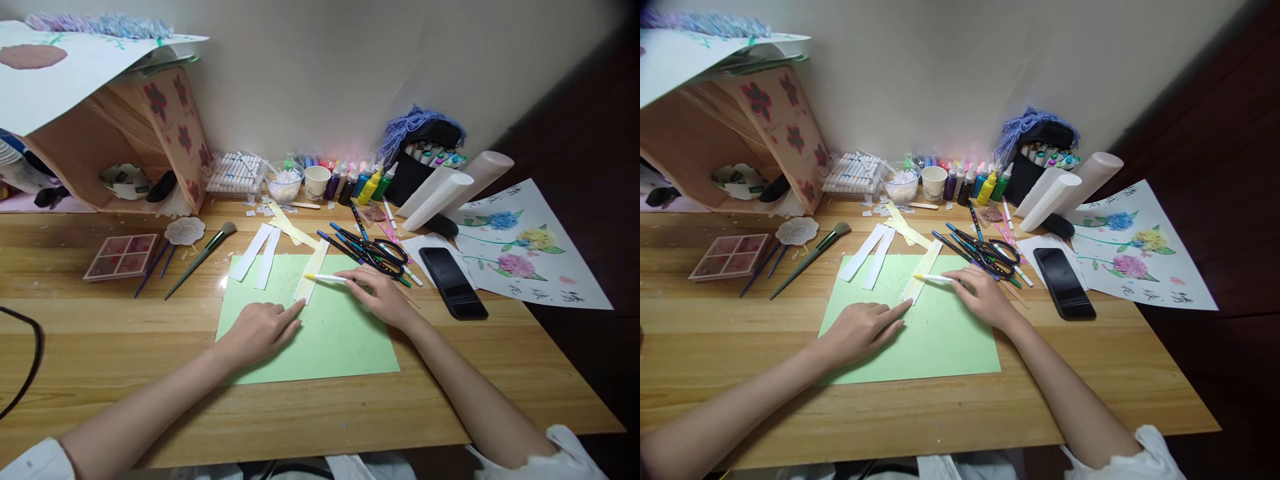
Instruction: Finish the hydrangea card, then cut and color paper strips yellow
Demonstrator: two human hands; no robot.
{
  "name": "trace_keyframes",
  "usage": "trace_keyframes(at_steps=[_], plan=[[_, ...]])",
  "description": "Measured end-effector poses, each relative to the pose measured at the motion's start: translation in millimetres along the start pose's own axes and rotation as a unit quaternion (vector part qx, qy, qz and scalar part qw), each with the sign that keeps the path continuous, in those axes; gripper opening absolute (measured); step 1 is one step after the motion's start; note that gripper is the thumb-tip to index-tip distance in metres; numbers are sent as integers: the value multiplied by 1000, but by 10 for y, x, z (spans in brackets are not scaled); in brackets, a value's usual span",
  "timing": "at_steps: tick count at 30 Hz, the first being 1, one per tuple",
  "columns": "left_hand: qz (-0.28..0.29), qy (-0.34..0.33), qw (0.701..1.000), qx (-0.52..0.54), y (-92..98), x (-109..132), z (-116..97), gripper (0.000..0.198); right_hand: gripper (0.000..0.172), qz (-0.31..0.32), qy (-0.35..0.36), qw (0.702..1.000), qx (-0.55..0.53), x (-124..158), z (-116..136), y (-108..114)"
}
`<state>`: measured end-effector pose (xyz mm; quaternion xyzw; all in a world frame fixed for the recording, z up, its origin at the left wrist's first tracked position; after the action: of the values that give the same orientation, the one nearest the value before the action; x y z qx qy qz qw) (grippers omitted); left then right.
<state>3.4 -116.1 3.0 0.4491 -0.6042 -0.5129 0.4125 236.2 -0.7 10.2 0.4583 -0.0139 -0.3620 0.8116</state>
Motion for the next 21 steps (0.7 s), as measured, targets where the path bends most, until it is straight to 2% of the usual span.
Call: trace_keyframes(at_steps=[2,5,12,17,21], plan=[[-1,1,1000,0,-3,-2,1,43,24,-1,4,1000,4,-10,-8,-26],[0,3,1000,-1,-3,-2,-1,43,23,-49,-9,998,31,-23,-23,-32],[-11,7,1000,13,-25,21,12,43,22,-65,2,997,44,-2,23,22],[-43,37,998,20,-65,12,46,44,21,0,60,998,7,45,124,36],[-79,-7,996,-30,-65,22,5,40,21,20,65,998,-7,48,135,-14]])
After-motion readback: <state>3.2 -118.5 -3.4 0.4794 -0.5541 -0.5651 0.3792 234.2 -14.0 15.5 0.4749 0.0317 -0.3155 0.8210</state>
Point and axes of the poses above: each hand's wrist, its own x-axis away from the middle knuckle, its own y-axis out of the back of the hand, z = x × y, the point moved 1 cm from there along -x, towards the middle knuckle, and after that the axes turned 10 degrees about y, right-handed, at the moved point
